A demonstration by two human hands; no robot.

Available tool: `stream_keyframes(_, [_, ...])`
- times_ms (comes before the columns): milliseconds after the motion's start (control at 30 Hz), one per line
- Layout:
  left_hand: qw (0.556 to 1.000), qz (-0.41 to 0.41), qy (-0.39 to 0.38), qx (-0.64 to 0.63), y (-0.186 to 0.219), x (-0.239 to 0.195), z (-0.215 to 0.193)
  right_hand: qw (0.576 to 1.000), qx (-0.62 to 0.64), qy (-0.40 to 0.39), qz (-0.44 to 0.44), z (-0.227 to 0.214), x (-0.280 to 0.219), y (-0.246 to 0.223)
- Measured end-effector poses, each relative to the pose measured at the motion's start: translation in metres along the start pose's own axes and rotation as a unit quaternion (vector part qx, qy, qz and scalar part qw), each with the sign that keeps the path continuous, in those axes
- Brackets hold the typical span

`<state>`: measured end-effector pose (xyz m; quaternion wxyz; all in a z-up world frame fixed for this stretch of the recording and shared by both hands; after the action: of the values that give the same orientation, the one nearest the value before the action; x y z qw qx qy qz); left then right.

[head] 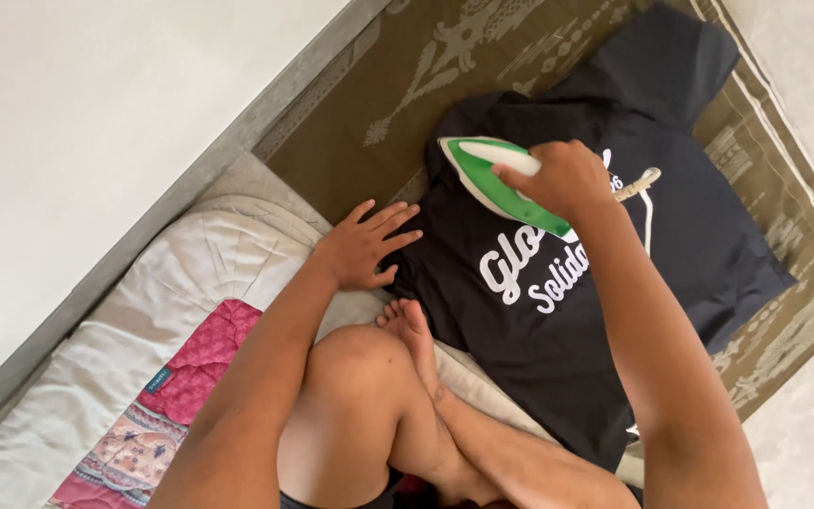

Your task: The person irons a black shirt laid out on a bed using a green and white iron. They smooth the fabric with one hand while moving the iron with the other, then flip the shirt to iron the other side before folding it.

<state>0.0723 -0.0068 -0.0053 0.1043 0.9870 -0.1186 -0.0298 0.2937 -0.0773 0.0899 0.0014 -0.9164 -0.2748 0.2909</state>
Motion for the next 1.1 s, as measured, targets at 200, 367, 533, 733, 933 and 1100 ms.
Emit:
stream_keyframes(200, [1.0,-0.002,-0.007,-0.002,-0.001,0.0,0.002,0.998,0.027,0.024,0.049,0.015,-0.001,0.005])
stream_keyframes(367, [1.0,-0.001,-0.017,-0.004,0.0,-0.003,0.003,0.999,0.021,-0.002,0.036,0.025,-0.018,0.016])
stream_keyframes(533, [1.0,-0.005,0.0,0.013,-0.001,0.001,0.001,0.994,0.013,0.055,0.095,0.027,-0.022,0.057])
stream_keyframes(733, [1.0,-0.001,-0.024,0.007,-0.001,0.002,0.001,0.998,-0.017,0.036,0.04,0.021,-0.023,0.034])
stream_keyframes(933, [1.0,0.002,-0.021,0.022,-0.001,0.002,0.002,0.993,0.053,0.076,0.078,0.022,-0.007,0.038])
stream_keyframes(1100, [0.999,0.002,-0.042,0.012,0.0,0.003,0.003,0.992,0.027,0.077,0.093,0.0,-0.017,0.052])
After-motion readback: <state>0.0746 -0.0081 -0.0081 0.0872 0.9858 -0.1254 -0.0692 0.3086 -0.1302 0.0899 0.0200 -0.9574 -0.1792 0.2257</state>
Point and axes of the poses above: each hand's wrist, its own x-axis towards the middle knuckle, its own z-axis out of the palm, y = z × x, the point moved 9 cm from there along x, towards the middle knuckle, and after that the axes turned 11 degrees about x, right-handed, at the moved point
